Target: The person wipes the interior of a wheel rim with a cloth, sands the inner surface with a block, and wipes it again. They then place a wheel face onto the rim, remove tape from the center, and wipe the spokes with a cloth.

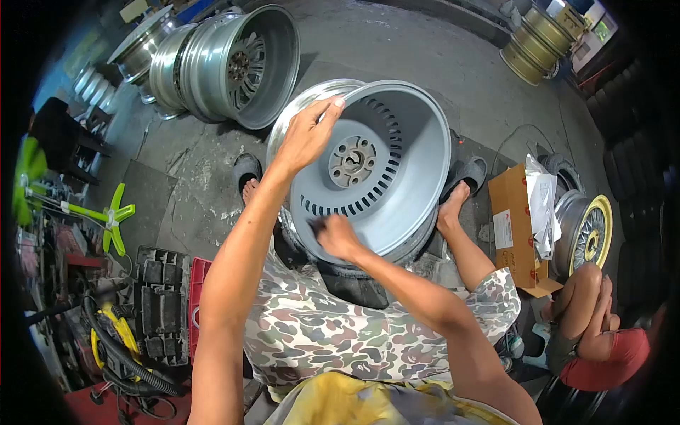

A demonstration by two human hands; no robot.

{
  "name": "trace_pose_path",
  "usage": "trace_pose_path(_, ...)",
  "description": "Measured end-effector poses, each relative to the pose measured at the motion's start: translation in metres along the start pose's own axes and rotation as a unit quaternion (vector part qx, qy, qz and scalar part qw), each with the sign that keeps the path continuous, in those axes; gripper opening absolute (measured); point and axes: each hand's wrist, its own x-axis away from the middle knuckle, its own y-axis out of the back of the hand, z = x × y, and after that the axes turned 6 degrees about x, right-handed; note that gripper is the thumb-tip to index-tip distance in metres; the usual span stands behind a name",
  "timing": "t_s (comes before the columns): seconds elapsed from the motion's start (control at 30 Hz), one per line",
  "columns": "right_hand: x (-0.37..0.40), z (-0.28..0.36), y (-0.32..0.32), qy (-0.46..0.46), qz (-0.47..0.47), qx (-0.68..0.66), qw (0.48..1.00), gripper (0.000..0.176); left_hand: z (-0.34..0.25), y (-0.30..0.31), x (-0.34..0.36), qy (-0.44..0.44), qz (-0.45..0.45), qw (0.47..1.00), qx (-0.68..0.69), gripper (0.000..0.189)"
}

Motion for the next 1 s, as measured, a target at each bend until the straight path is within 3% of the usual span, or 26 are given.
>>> trace_pose_path(0.07, -0.024, 0.065, 0.072, -0.023, -0.083, -0.307, 0.948, 0.018, 0.002, 0.0, 0.0, 0.033, 0.016, 0.999, 0.033, 0.051)
trace_pose_path(0.1, -0.042, 0.044, 0.099, 0.029, -0.08, -0.447, 0.891, 0.017, 0.003, 0.003, -0.003, 0.063, 0.022, 0.995, 0.068, 0.052)
trace_pose_path(0.13, -0.031, 0.053, 0.152, 0.05, -0.06, -0.594, 0.801, 0.024, 0.011, 0.002, -0.006, 0.04, 0.021, 0.995, 0.093, 0.061)
trace_pose_path(0.17, -0.018, 0.056, 0.195, 0.041, -0.093, -0.624, 0.775, 0.031, 0.008, 0.003, -0.008, 0.033, 0.014, 0.995, 0.095, 0.061)
trace_pose_path(0.23, 0.004, 0.056, 0.235, 0.051, -0.187, -0.521, 0.831, 0.033, 0.001, 0.007, -0.008, 0.105, 0.05, 0.975, 0.188, 0.072)
trace_pose_path(0.37, 0.009, 0.011, 0.192, 0.048, -0.177, -0.315, 0.931, 0.03, -0.002, 0.005, -0.009, 0.112, 0.053, 0.957, 0.261, 0.08)
trace_pose_path(0.43, 0.016, 0.024, 0.187, 0.042, -0.077, -0.199, 0.976, 0.024, 0.003, 0.002, -0.007, 0.11, 0.058, 0.953, 0.276, 0.082)
trace_pose_path(0.5, -0.004, 0.034, 0.174, 0.055, -0.061, -0.263, 0.961, 0.028, 0.004, 0.0, -0.006, 0.131, 0.029, 0.928, 0.348, 0.081)
trace_pose_path(0.57, -0.018, 0.055, 0.171, 0.068, -0.04, -0.326, 0.942, 0.036, 0.006, 0.005, -0.006, 0.124, 0.064, 0.926, 0.351, 0.088)
trace_pose_path(0.63, -0.017, 0.086, 0.18, 0.007, 0.074, -0.157, 0.985, 0.056, -0.007, 0.006, -0.004, 0.159, 0.065, 0.894, 0.414, 0.093)
trace_pose_path(0.67, -0.022, 0.083, 0.164, 0.011, 0.051, -0.143, 0.988, 0.061, -0.015, 0.006, -0.002, 0.187, 0.067, 0.853, 0.483, 0.095)
trace_pose_path(0.7, -0.025, 0.079, 0.146, 0.014, 0.029, -0.129, 0.991, 0.066, -0.019, 0.008, -0.003, 0.188, 0.065, 0.854, 0.481, 0.095)
trace_pose_path(0.77, -0.023, 0.091, 0.134, -0.005, 0.0, -0.124, 0.992, 0.061, -0.018, 0.015, -0.002, 0.201, 0.111, 0.774, 0.59, 0.095)
trace_pose_path(0.83, -0.026, 0.097, 0.121, 0.01, -0.096, -0.094, 0.991, 0.059, -0.007, 0.024, -0.005, 0.197, 0.102, 0.786, 0.577, 0.092)
trace_pose_path(0.9, -0.028, 0.1, 0.12, 0.021, -0.109, -0.084, 0.99, 0.056, 0.014, 0.038, -0.009, 0.197, 0.022, 0.888, 0.416, 0.082)
trace_pose_path(0.93, -0.025, 0.099, 0.124, 0.023, -0.1, -0.088, 0.991, 0.054, 0.048, 0.049, -0.009, 0.181, -0.028, 0.918, 0.352, 0.066)
trace_pose_path(0.97, -0.021, 0.096, 0.127, 0.025, -0.092, -0.092, 0.991, 0.053, 0.065, 0.055, -0.001, 0.176, -0.1, 0.958, 0.201, 0.055)
trace_pose_path(1.0, -0.017, 0.093, 0.13, 0.036, -0.092, -0.097, 0.99, 0.051, 0.099, 0.065, 0.008, 0.143, -0.112, 0.982, 0.041, 0.052)
